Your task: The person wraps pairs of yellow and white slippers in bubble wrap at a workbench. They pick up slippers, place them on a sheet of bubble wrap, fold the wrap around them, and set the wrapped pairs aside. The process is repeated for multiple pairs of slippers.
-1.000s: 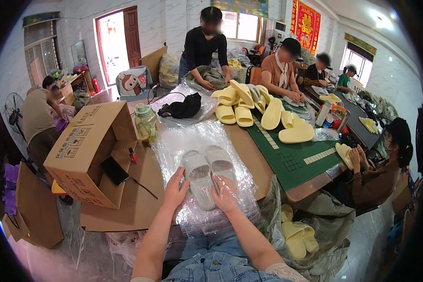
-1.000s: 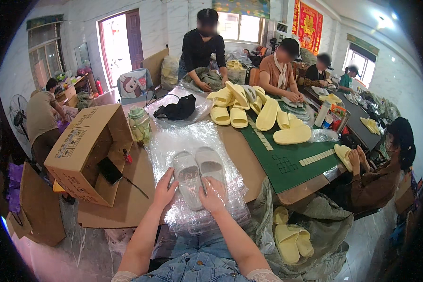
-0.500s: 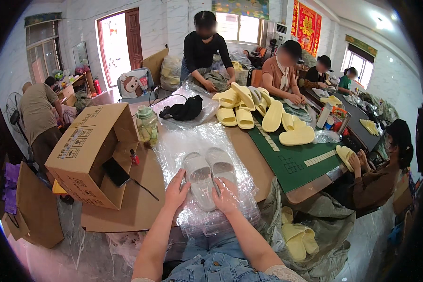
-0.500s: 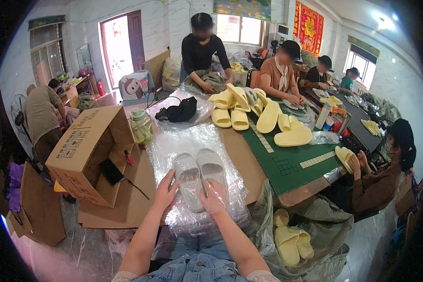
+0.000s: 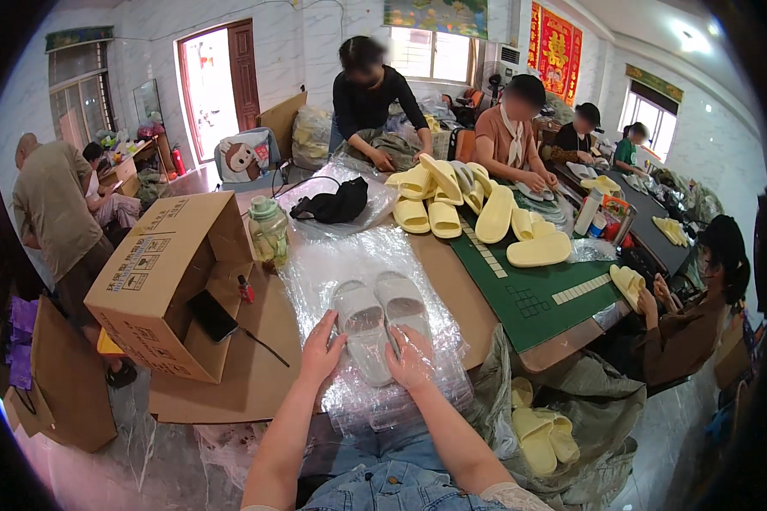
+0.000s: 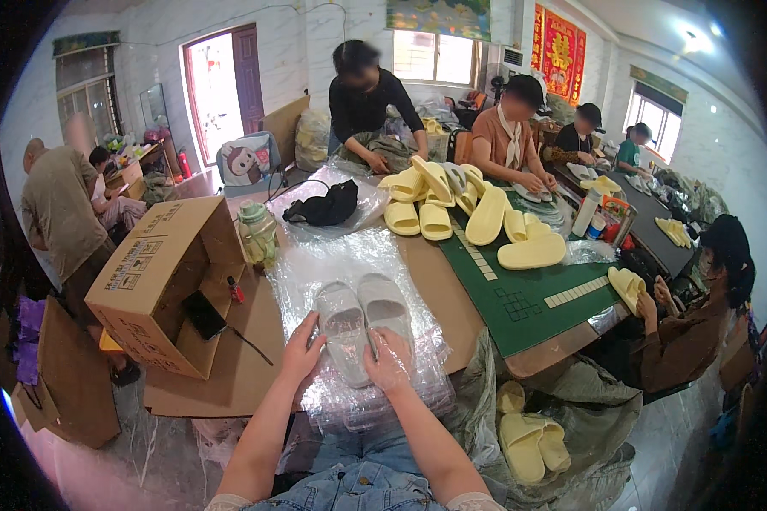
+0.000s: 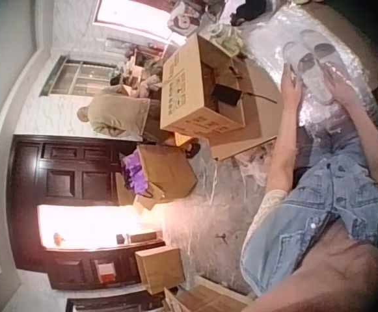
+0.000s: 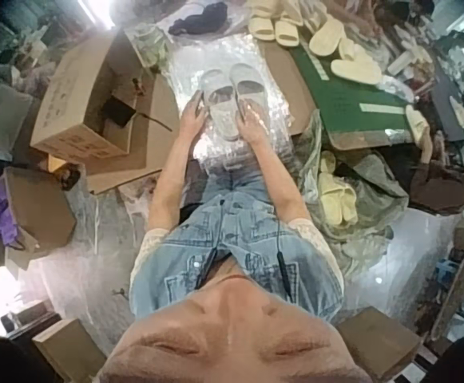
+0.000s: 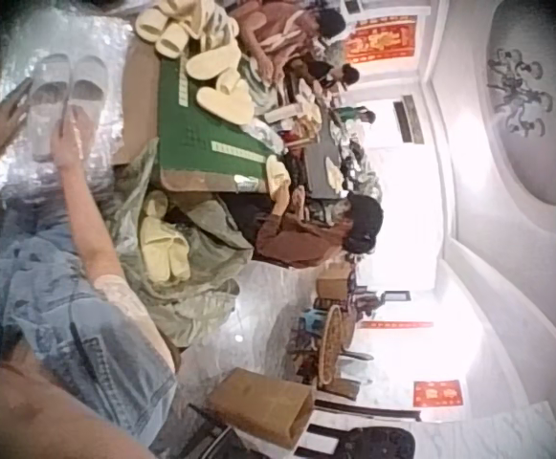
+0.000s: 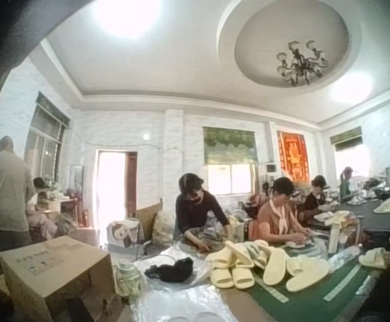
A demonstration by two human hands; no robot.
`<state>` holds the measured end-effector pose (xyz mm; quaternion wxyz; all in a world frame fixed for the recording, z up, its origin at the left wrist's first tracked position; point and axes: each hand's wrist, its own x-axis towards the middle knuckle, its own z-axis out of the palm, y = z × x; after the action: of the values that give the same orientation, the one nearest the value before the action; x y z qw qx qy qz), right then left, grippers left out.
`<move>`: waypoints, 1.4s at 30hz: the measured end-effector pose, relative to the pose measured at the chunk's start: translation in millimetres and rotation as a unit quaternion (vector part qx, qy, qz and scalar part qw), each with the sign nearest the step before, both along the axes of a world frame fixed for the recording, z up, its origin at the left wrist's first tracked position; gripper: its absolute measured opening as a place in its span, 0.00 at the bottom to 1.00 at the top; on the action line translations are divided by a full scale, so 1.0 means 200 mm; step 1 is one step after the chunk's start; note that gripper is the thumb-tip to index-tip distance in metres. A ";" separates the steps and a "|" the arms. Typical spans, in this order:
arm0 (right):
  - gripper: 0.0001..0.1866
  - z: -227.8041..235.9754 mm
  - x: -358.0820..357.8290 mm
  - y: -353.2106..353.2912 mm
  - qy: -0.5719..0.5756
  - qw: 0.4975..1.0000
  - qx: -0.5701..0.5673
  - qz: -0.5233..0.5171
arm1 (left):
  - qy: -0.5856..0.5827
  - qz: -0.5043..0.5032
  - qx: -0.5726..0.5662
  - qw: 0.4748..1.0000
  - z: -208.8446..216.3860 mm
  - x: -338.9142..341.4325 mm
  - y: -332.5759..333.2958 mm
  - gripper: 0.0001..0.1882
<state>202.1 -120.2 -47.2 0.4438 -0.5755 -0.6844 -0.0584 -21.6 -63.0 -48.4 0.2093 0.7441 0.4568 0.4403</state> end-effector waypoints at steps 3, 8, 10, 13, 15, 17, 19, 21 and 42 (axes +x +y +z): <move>0.20 -0.01 0.00 0.01 -0.003 1.000 0.003 0.003 | 0.001 0.001 -0.002 1.000 0.00 0.00 0.00 0.32; 0.21 -0.05 0.01 0.02 0.008 1.000 -0.021 0.005 | 0.004 -0.002 -0.015 1.000 0.01 0.00 0.00 0.33; 0.21 -0.04 0.01 0.02 0.012 1.000 -0.022 0.007 | 0.008 0.000 -0.014 1.000 0.01 0.00 0.00 0.33; 0.20 -0.02 0.01 0.01 0.013 1.000 -0.014 0.008 | 0.009 0.002 -0.012 1.000 0.01 0.00 0.00 0.33; 0.20 0.01 0.01 0.00 0.013 1.000 -0.005 0.009 | 0.005 0.002 -0.011 1.000 0.01 0.00 0.00 0.33; 0.20 -0.01 0.01 0.00 0.012 1.000 -0.001 0.008 | -0.001 0.002 -0.012 1.000 0.01 0.01 0.00 0.32; 0.20 -0.01 0.01 0.00 0.011 1.000 0.001 0.007 | -0.002 0.002 -0.012 1.000 -0.01 0.00 0.00 0.32; 0.20 -0.01 0.00 0.00 0.010 1.000 0.000 0.003 | 0.004 0.003 -0.010 1.000 -0.01 0.00 0.01 0.33; 0.19 -0.01 0.00 0.00 0.010 1.000 0.010 0.003 | 0.000 0.001 -0.013 1.000 0.00 0.00 0.00 0.33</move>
<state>202.1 -120.4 -48.6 0.4566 -0.5694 -0.6811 -0.0585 -21.3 -62.5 -48.8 0.2184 0.7411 0.4627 0.4348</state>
